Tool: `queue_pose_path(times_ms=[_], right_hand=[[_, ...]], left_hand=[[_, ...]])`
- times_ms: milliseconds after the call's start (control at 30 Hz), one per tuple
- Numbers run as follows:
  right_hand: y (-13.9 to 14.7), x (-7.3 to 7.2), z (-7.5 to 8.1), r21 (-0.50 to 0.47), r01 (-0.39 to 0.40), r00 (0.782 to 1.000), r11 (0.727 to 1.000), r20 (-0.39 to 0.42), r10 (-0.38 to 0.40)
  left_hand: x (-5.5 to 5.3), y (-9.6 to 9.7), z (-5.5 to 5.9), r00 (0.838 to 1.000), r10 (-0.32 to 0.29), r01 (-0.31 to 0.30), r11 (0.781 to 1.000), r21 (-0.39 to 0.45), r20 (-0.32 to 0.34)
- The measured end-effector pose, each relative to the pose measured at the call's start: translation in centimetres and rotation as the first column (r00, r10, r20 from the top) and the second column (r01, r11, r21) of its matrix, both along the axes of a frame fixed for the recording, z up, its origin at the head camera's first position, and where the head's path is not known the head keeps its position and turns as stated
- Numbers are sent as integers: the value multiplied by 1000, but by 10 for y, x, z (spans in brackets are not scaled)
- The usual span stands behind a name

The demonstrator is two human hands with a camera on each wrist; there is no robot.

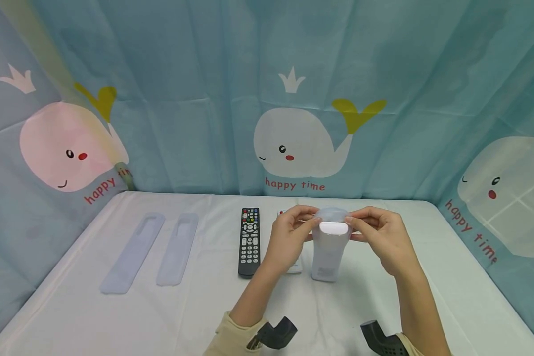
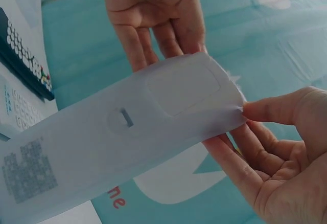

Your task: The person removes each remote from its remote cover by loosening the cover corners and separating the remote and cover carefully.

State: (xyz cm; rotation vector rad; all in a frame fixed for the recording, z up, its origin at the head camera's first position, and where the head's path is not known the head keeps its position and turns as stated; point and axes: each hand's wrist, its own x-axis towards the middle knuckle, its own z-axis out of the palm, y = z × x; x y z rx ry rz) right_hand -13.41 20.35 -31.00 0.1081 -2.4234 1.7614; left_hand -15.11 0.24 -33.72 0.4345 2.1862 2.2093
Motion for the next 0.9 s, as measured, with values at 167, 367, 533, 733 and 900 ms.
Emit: queue_pose_path(times_ms=[167, 367, 533, 733, 900], right_hand=[[1, -1, -1, -1, 0, 1000, 1000, 27, 1], [2, -3, -2, -8, -6, 999, 1000, 52, 7], [3, -5, -4, -15, -10, 997, 1000, 76, 11], [5, -7, -5, -11, 3, 995, 1000, 99, -2], [5, -8, -6, -12, -1, 995, 1000, 104, 3]], left_hand=[[-1, 0, -1, 999, -5, 4, 1000, 22, 41], [-2, 0, -3, 998, -4, 2, 999, 36, 66], [-3, 0, -5, 997, -9, 6, 999, 45, 78], [-4, -1, -6, 995, -42, 35, 996, 76, 87], [-5, -1, -7, 995, -50, 42, 996, 84, 88]])
